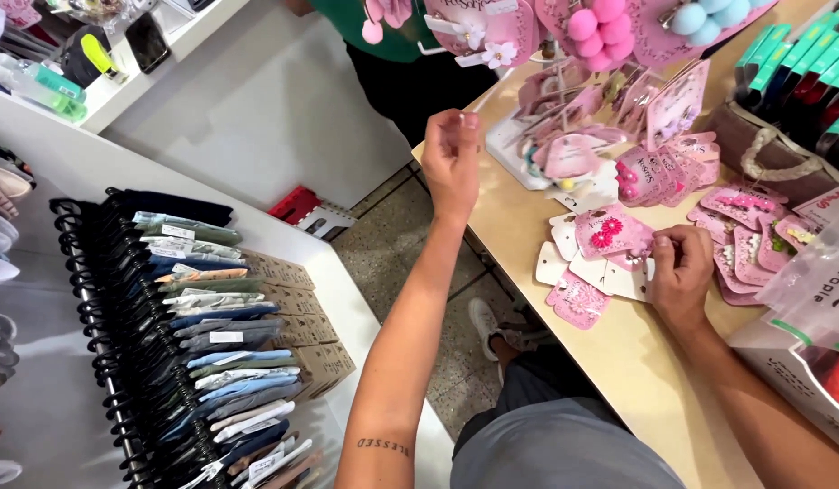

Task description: Arranging hair accessory cards in an organized grid on a display counter.

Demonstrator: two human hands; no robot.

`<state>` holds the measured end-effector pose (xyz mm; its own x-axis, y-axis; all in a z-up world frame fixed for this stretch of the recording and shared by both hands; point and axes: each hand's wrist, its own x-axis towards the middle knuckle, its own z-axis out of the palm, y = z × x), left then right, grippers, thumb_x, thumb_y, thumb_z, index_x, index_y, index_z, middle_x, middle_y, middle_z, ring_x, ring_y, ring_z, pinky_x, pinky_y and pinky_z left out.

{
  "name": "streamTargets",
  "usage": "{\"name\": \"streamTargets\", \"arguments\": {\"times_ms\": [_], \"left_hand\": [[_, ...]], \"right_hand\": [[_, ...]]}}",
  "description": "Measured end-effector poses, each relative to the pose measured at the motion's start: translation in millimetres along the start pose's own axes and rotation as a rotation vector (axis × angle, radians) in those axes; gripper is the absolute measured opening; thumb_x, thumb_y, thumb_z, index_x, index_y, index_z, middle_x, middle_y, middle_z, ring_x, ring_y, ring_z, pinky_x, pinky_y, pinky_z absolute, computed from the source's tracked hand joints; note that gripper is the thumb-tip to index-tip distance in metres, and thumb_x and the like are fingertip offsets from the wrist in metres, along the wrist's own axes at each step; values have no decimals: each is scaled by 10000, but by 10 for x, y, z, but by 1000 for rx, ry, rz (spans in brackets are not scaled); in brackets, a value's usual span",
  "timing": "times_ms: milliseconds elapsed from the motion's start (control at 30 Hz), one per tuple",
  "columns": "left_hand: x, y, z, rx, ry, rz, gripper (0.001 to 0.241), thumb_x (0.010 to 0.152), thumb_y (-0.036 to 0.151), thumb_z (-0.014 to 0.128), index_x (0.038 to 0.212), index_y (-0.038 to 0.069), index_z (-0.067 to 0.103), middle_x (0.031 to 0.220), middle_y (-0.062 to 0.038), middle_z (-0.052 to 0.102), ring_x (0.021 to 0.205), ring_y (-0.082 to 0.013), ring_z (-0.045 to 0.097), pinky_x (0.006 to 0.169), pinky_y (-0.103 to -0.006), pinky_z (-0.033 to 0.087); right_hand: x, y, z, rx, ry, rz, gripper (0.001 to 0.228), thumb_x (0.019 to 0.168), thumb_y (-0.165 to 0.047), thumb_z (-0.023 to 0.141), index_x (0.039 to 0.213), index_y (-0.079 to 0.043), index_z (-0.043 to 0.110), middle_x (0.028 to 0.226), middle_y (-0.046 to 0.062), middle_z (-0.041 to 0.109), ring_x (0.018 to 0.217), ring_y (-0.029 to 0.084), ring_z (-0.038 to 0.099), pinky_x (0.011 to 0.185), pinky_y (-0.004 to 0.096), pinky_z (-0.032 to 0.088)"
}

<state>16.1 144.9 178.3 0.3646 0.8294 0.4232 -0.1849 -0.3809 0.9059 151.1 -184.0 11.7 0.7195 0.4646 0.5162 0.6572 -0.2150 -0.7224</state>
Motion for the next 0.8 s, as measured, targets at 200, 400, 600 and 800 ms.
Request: {"name": "streamTargets", "arguments": {"times_ms": [200, 400, 600, 800], "left_hand": [[-84, -5, -42, -256, -110, -185, 403, 1119, 509, 585, 936, 151, 603, 769, 17, 548, 710, -127, 531, 701, -280, 467], [-787, -524, -63, 152, -443, -287, 251, 1081, 442, 737, 1155, 202, 748, 943, -60, 802, 902, -212, 763, 801, -366, 570], [-1535, -1158, 135, 565, -745, 72, 666, 962, 623, 773, 1562, 398, 592, 1590, 76, 592, 1457, -266, 522, 1129, -502, 362], [-1572, -1171, 143, 632, -779, 88, 764, 896, 661, 775, 1585, 415, 555, 1614, 102, 588, 1440, -229, 507, 1121, -516, 337]], "right_hand": [[4, -10, 1, -14, -13, 29, 247, 1257, -171, 594, 1153, 32, 689, 1154, 183, 647, 1114, 339, 573, 940, 461, 455], [90, -56, 86, -24, -58, -48, 207, 1115, -185, 757, 1272, -49, 759, 1317, 203, 734, 1159, 427, 678, 1060, 501, 458], [109, -260, 53, -68, -131, -63, 539, 979, -357, 900, 1396, -49, 754, 1476, 231, 711, 1292, 453, 624, 1150, 533, 440], [66, -52, 114, -42, -127, -80, 508, 937, -360, 956, 1348, -117, 783, 1344, 111, 761, 1228, 342, 642, 1123, 462, 485]]}}
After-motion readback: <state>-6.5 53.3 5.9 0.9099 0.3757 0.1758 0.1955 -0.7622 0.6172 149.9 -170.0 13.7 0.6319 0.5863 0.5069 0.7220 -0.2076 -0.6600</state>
